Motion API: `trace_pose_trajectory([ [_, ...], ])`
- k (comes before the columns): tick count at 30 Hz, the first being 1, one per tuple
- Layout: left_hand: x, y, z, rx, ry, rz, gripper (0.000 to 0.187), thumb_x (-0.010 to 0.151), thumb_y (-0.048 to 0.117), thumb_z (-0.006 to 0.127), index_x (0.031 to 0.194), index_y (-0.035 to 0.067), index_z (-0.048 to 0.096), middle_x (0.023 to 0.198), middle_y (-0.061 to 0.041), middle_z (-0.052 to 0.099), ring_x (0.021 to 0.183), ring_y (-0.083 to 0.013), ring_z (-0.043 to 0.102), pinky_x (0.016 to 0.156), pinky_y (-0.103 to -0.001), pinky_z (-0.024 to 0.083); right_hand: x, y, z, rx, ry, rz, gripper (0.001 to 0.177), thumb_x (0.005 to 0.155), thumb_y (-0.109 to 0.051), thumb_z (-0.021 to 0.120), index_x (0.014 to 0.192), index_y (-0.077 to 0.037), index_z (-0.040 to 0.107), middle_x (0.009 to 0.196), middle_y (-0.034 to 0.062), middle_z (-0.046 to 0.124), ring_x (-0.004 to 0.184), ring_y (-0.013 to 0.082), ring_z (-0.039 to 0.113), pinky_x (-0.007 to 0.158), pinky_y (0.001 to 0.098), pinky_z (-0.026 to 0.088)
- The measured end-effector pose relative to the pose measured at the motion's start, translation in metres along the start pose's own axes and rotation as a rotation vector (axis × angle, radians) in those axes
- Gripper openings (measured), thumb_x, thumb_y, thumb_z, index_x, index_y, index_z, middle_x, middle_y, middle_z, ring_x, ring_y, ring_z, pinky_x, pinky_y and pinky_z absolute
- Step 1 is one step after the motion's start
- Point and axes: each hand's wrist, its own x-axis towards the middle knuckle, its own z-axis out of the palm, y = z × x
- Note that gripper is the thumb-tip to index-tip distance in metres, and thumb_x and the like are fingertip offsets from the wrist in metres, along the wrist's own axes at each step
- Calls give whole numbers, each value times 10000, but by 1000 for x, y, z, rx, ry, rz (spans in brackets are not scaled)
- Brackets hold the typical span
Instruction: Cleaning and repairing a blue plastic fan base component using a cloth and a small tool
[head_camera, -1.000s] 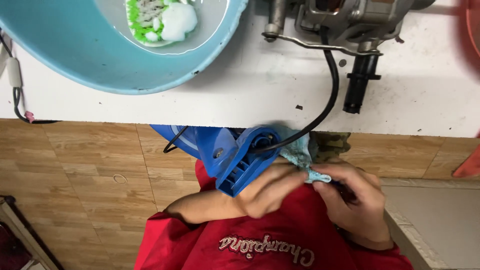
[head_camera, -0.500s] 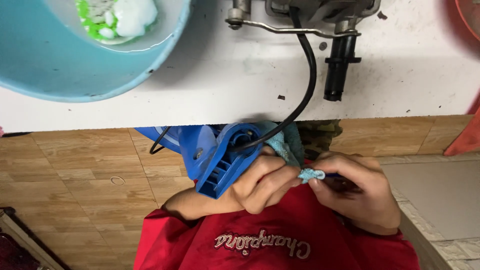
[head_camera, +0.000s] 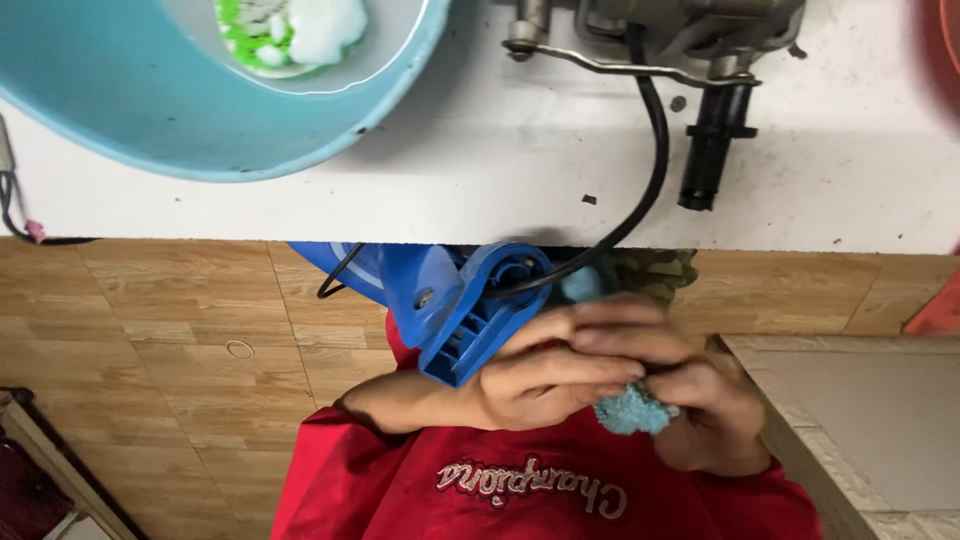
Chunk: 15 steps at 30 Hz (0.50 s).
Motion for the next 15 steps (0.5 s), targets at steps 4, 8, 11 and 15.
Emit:
trace_pose_trajectory([
  [4, 0, -11, -5, 109, 8, 117, 273, 918, 5, 652, 1163, -46, 544, 1055, -228, 617, 897, -323, 684, 752, -361, 538, -44, 38, -28, 41, -439, 208, 530, 1024, -437, 309, 1430, -97, 279, 1495, 90, 320, 1422, 202, 287, 1247, 466, 137],
  [8, -10, -21, -7, 226, -139, 153, 287, 919, 16, 600, 1173, -85, 512, 832, -175, 643, 690, -284, 641, 717, -385, 517, -37, 18, -12, 55, 61, 444, 376, 966, -256, 362, 1140, 24, 542, 1176, 139, 608, 1207, 262, 541, 1184, 407, 279],
  [11, -22, -27, -6, 193, -129, 91, 345, 932, 25, 595, 1236, -70, 463, 921, -193, 656, 755, -310, 661, 792, -410, 540, -49, 35, -19, 98, 37, 523, 412, 966, -271, 362, 1238, 38, 395, 1157, 167, 616, 1143, 249, 585, 1123, 376, 328],
  [15, -19, -24, -5, 355, -98, 174, 310, 935, 29, 592, 1203, -84, 486, 914, -197, 652, 767, -319, 663, 815, -412, 534, 12, 22, 49, -551, 612, -79, 196, 930, -14, 464, 1038, -9, 301, 693, 324, 502, 628, 380, 597, 706, 534, 554],
])
